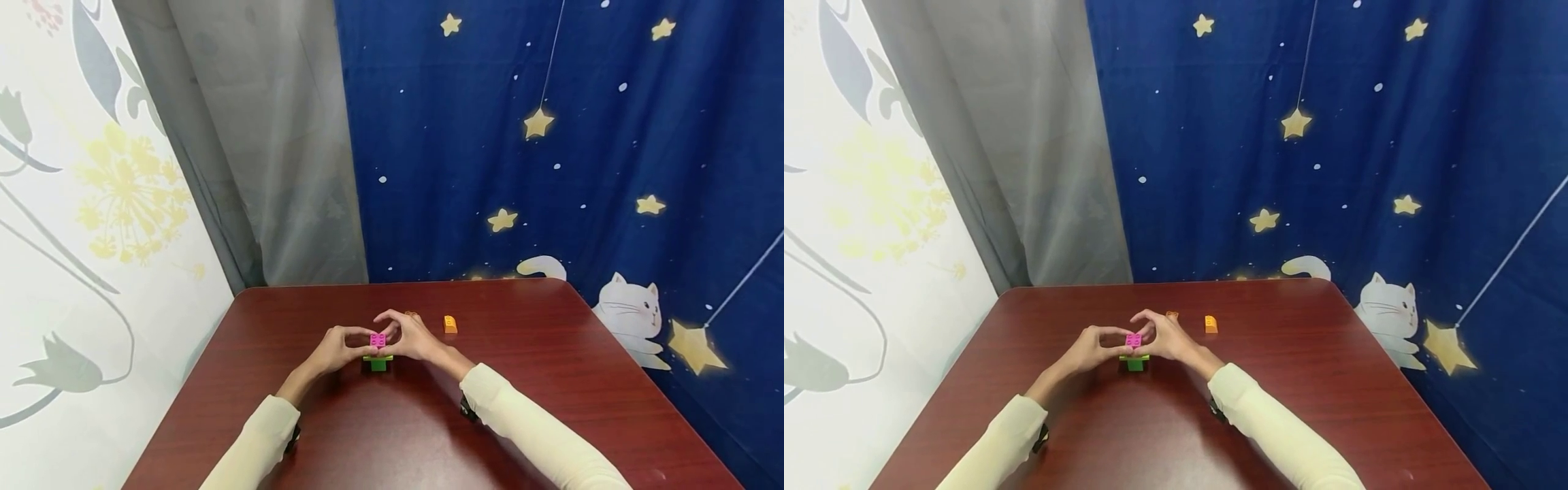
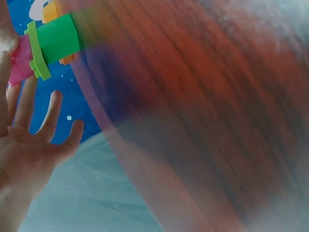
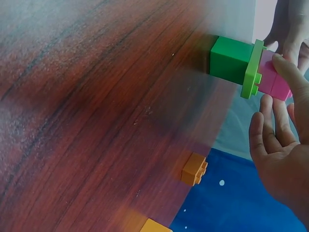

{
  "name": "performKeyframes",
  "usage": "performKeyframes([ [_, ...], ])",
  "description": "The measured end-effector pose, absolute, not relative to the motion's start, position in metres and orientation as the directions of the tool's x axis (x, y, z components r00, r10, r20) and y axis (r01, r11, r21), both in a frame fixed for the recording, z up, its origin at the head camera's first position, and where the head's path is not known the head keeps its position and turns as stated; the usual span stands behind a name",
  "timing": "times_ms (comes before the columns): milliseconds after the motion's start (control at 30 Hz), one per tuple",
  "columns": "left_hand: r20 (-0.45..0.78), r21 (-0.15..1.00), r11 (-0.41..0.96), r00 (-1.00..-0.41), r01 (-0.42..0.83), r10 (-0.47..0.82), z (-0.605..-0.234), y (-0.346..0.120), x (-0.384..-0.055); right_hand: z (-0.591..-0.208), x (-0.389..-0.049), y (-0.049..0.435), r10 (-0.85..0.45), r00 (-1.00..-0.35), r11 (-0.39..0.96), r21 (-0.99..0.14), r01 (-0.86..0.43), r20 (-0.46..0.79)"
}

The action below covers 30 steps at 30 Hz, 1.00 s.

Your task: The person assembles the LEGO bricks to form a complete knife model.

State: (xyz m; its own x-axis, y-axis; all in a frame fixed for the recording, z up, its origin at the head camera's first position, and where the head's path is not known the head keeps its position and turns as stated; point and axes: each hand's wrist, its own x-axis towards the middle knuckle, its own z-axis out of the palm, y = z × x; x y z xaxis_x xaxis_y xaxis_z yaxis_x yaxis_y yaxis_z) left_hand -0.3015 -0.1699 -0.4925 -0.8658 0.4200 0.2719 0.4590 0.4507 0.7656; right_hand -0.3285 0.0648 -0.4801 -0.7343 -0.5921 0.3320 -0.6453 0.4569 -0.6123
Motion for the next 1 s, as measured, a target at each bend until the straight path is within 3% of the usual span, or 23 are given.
performKeyframes([
  [633,0.326,0.726,0.467,-0.850,0.505,0.414,-0.499,-0.164,-0.298,-0.488,-0.321,0.066,-0.584,-0.737,0.464,-0.604,-0.648,0.341],
  [1000,0.280,0.684,0.535,-0.856,0.496,0.435,-0.490,-0.165,-0.303,-0.479,-0.325,0.072,-0.636,-0.705,0.420,-0.626,-0.657,0.313],
])
